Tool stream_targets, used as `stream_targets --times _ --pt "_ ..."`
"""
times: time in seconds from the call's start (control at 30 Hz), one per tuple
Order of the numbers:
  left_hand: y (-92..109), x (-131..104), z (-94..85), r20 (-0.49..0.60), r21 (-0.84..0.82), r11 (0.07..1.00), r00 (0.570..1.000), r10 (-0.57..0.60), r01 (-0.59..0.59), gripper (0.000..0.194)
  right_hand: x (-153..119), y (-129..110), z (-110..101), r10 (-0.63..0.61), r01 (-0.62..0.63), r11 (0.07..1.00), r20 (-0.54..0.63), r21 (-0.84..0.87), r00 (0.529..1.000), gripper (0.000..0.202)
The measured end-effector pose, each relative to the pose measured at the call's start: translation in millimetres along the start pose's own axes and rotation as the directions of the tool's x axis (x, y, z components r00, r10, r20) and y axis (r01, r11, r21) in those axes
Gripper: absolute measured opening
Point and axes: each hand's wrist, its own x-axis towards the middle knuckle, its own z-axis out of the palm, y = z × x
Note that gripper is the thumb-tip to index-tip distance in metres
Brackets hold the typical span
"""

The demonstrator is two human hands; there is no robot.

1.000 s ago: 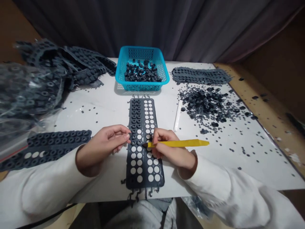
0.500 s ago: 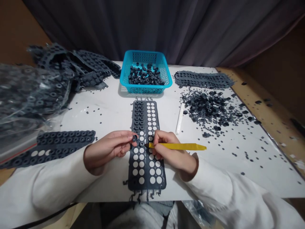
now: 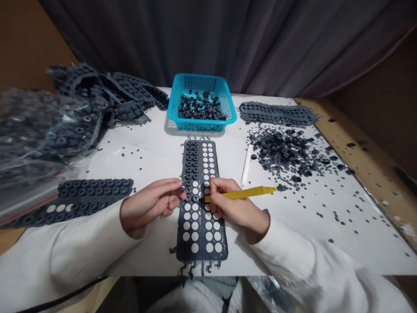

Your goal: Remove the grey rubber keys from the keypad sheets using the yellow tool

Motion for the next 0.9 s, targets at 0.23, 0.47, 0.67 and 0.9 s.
stream_targets --times 0.23,0.47,0.67,0.9 --pt "3.7 2.1 -3.5 0.012 -0.092 0.995 0.999 -0.043 0.044 0.012 -1.8 1.4 0.3 -0.029 0.029 0.999 0.002 -0.035 1.000 0.014" --pt "5.8 2.4 5.4 0.076 0.497 0.814 0.949 0.306 -0.302 0.013 -3.5 -2.7 0.3 -0.085 0.087 0.981 0.016 -0.173 0.996 0.017" --pt "-7.7 10.1 6.2 0.569 0.822 -0.269 0.720 0.397 -0.501 0.021 -3.1 -2.5 0.3 -0.108 0.109 0.975 0.017 -0.194 0.994 0.016" --pt "-11.4 8.3 3.5 0.673 0.659 -0.616 0.704 0.226 -0.432 0.027 -3.1 -3.4 0.8 -0.112 0.110 0.969 0.002 -0.219 0.994 0.016"
